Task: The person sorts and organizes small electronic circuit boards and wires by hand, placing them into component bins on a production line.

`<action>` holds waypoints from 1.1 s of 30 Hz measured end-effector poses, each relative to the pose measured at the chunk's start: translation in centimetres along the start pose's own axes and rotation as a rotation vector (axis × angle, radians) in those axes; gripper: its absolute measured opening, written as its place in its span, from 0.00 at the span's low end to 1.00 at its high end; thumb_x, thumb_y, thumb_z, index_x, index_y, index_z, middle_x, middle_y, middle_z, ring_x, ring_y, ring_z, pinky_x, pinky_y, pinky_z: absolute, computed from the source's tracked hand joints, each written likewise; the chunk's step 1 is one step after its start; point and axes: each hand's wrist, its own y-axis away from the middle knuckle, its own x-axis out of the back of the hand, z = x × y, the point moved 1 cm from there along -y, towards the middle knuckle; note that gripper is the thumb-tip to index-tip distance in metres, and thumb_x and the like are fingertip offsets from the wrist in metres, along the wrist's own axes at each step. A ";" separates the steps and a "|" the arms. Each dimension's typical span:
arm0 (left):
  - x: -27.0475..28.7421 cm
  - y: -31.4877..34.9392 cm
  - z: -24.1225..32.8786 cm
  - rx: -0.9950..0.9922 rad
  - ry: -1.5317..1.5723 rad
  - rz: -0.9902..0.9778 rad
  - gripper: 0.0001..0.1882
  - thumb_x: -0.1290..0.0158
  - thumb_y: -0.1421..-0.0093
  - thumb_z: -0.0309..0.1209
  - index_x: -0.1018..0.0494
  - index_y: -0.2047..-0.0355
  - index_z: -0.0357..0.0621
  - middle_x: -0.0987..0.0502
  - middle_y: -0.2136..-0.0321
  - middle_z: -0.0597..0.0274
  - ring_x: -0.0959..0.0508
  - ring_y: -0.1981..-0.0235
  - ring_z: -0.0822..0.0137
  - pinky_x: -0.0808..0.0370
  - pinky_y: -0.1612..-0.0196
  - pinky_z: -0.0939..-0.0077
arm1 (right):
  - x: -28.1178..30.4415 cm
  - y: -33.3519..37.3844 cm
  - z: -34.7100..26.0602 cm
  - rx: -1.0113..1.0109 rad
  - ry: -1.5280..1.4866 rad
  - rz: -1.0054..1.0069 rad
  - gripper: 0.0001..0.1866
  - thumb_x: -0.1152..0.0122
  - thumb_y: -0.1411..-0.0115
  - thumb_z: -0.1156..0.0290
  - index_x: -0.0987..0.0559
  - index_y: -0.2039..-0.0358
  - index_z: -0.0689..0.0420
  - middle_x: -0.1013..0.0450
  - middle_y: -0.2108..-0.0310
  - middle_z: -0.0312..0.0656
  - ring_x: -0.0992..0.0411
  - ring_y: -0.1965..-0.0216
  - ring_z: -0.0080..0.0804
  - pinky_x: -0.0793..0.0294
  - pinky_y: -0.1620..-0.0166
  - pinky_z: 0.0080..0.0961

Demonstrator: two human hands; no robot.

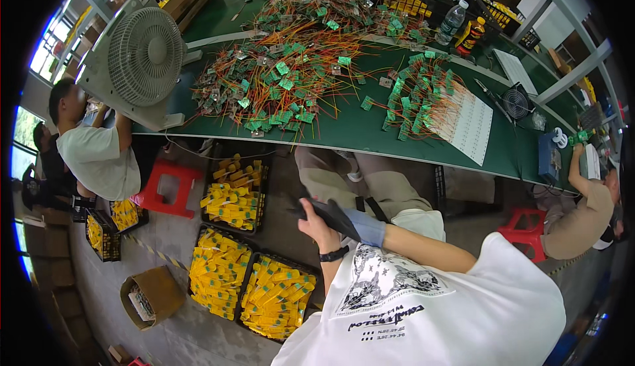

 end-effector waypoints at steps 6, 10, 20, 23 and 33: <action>4.0 -13.0 11.2 -0.190 0.169 0.172 0.21 0.50 0.35 0.44 0.26 0.62 0.33 0.22 0.63 0.58 0.23 0.66 0.62 0.25 0.62 0.69 | 3.1 19.5 -4.5 -0.060 -0.366 0.488 0.25 0.60 0.30 0.60 0.38 0.38 0.61 0.33 0.44 0.50 0.31 0.44 0.38 0.32 0.42 0.31; -3.4 -8.9 11.2 -0.037 0.288 -0.198 0.22 0.51 0.35 0.46 0.28 0.51 0.42 0.23 0.56 0.62 0.24 0.58 0.64 0.29 0.51 0.67 | 5.0 20.8 -5.1 0.123 -0.211 0.656 0.22 0.57 0.31 0.59 0.31 0.45 0.62 0.24 0.61 0.47 0.24 0.61 0.35 0.24 0.58 0.30; -18.5 7.6 12.0 -0.356 -1.002 -1.126 0.18 0.46 0.38 0.38 0.25 0.69 0.29 0.24 0.80 0.60 0.27 0.74 0.74 0.28 0.69 0.71 | 10.0 22.5 1.4 0.210 0.045 1.017 0.12 0.51 0.35 0.68 0.22 0.63 0.62 0.23 0.73 0.43 0.22 0.74 0.31 0.22 0.72 0.25; -25.4 10.2 15.6 -0.469 -1.147 -1.318 0.22 0.43 0.42 0.44 0.24 0.74 0.31 0.26 0.85 0.62 0.29 0.81 0.76 0.30 0.76 0.73 | 11.0 23.6 1.9 0.296 -0.035 0.994 0.13 0.53 0.34 0.69 0.23 0.63 0.65 0.24 0.74 0.45 0.23 0.75 0.31 0.22 0.73 0.26; -62.1 12.7 33.5 -1.247 0.043 -0.622 0.20 0.37 0.46 0.37 0.26 0.61 0.32 0.20 0.69 0.56 0.22 0.71 0.67 0.25 0.65 0.73 | 14.6 25.2 2.0 0.481 -0.399 0.912 0.14 0.55 0.34 0.70 0.25 0.62 0.68 0.25 0.76 0.47 0.24 0.78 0.33 0.23 0.74 0.28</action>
